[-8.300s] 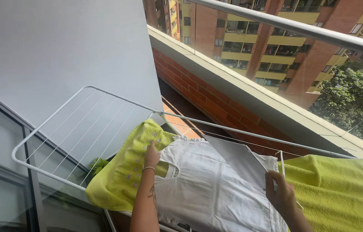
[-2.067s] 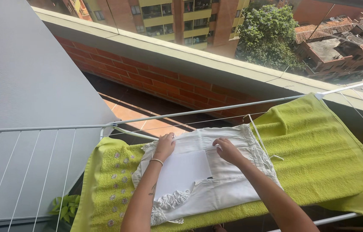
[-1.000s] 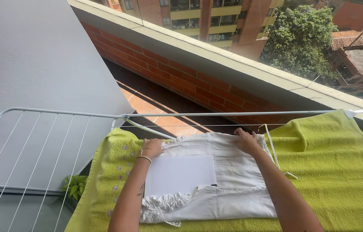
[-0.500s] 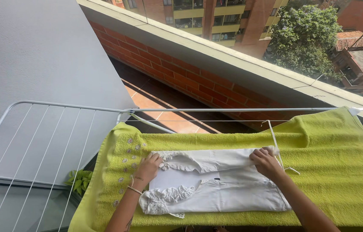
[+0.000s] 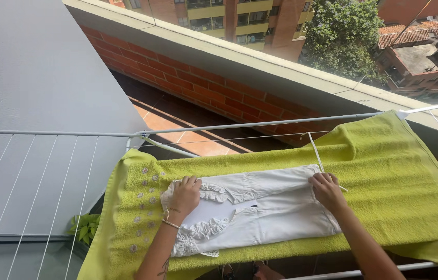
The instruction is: The person folds a white shirt on a towel-covered drying rack by laying it flat, placing a template on the back, folding the sides and sleeves inward, and then folding the bottom up. They then move the folded shirt to a chair and repeat the process with a white lace top.
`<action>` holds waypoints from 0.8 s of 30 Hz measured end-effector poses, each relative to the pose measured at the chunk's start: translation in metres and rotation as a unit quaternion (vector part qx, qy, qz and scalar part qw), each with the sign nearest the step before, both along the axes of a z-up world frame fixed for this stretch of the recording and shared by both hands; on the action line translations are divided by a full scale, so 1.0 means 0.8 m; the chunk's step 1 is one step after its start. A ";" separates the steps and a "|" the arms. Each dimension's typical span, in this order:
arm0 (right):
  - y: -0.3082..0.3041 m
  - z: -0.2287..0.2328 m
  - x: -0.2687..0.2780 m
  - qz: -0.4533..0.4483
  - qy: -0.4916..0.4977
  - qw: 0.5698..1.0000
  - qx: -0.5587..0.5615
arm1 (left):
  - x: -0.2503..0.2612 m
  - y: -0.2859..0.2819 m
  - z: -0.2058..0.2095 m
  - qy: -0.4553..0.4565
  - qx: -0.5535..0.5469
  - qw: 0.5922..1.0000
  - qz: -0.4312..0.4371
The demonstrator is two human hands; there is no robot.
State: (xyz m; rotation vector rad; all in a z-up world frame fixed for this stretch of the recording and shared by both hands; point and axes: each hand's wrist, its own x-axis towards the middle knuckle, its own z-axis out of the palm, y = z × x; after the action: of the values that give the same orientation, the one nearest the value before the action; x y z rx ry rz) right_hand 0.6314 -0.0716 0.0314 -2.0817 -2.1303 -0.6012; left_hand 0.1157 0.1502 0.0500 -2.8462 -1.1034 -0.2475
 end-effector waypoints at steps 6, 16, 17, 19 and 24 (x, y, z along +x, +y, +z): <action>-0.012 -0.017 0.004 0.032 0.028 0.998 0.051 | 0.103 -0.059 0.010 -0.046 -0.049 0.986 -0.150; -0.031 0.018 -0.013 0.010 0.059 0.997 0.044 | 0.136 -0.072 -0.019 -0.057 0.008 0.979 -0.198; -0.033 0.025 -0.016 0.004 0.059 0.997 0.045 | 0.133 -0.072 -0.012 -0.057 0.009 0.977 -0.203; -0.038 0.038 -0.025 0.029 0.138 0.990 0.010 | 0.124 -0.073 0.002 -0.117 0.032 0.965 -0.230; -0.061 0.024 -0.025 -0.012 0.158 0.987 -0.005 | 0.109 -0.070 -0.016 -0.022 -0.043 0.969 -0.243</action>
State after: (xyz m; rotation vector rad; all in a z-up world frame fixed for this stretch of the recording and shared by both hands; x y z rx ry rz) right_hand 0.6116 -0.1203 0.0510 -2.0496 -1.9345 -0.2417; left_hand 0.2027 0.0944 0.0372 -3.1595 -0.4080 -0.2970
